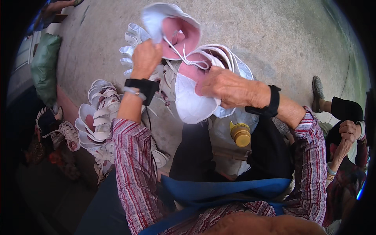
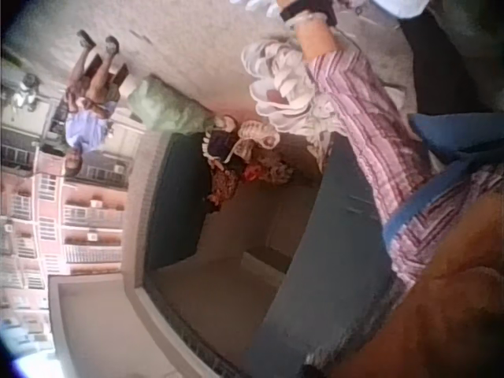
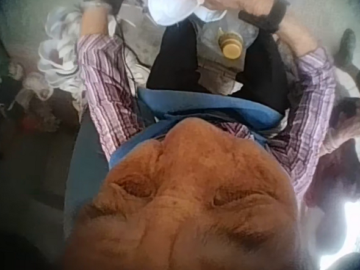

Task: The person is stringing or lacing white and pink shoe uppers together into a bundle.

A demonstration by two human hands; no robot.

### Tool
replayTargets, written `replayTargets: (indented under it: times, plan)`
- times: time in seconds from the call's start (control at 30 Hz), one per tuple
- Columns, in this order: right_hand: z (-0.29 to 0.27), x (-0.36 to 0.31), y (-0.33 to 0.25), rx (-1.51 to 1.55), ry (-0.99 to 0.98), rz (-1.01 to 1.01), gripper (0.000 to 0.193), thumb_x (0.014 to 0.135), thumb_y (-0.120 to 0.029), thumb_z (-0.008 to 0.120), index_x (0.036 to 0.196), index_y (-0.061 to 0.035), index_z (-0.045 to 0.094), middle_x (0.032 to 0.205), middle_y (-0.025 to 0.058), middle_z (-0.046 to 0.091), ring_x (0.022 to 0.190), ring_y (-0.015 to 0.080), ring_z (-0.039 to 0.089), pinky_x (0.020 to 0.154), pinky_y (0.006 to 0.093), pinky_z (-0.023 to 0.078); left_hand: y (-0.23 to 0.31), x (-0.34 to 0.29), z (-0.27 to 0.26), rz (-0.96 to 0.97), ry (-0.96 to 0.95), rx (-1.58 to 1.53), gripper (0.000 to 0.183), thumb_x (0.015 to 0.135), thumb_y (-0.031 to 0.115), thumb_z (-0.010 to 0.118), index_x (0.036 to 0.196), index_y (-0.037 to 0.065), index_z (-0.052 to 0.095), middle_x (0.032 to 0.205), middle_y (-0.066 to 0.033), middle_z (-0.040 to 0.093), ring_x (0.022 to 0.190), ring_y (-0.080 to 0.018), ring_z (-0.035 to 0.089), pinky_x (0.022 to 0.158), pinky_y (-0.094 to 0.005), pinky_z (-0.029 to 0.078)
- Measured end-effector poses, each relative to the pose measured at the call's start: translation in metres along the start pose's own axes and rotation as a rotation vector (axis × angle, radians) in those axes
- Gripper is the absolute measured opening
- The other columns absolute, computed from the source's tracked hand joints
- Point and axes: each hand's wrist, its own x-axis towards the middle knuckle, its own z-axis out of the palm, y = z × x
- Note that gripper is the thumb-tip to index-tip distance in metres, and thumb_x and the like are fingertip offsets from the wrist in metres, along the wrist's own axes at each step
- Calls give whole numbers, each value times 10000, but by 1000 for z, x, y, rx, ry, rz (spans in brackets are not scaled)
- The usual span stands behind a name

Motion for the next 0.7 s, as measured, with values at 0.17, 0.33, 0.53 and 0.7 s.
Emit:
replayTargets:
  times: [0.17, 0.33, 0.53, 0.7]
  plan:
    - [-53, -9, -22, -117, -140, 19, 287, 518, -65, 666, 792, -6, 609, 731, 74, 592, 773, 212, 585, 753, 343, 397, -52, -60, -55, -184, 57, -148, 401, 757, 281, 500, 638, -94, 572, 543, -231, 519, 522, -276, 535, 532, -413, 400]
    - [-71, -30, -31, -25, -80, 9, 229, 573, 34, 574, 787, -27, 627, 726, 90, 602, 699, 240, 555, 728, 333, 397, -57, -125, -67, -421, 101, -473, 380, 720, 264, 533, 602, -95, 567, 511, -193, 534, 482, -241, 489, 528, -378, 390]
    - [-26, -61, 32, -389, -54, 113, 226, 589, -39, 603, 813, -73, 594, 728, 55, 527, 761, 229, 523, 782, 323, 414, -94, -69, -10, -464, 115, -138, 451, 749, 321, 456, 759, -107, 600, 791, -312, 584, 773, -440, 558, 732, -463, 400]
    - [-23, -72, 30, -431, -8, 126, 144, 648, -65, 568, 790, -81, 588, 732, 61, 515, 762, 224, 521, 795, 314, 408, -65, -26, -19, -393, 100, -107, 469, 773, 339, 415, 828, -83, 612, 888, -324, 562, 882, -483, 526, 795, -494, 391]
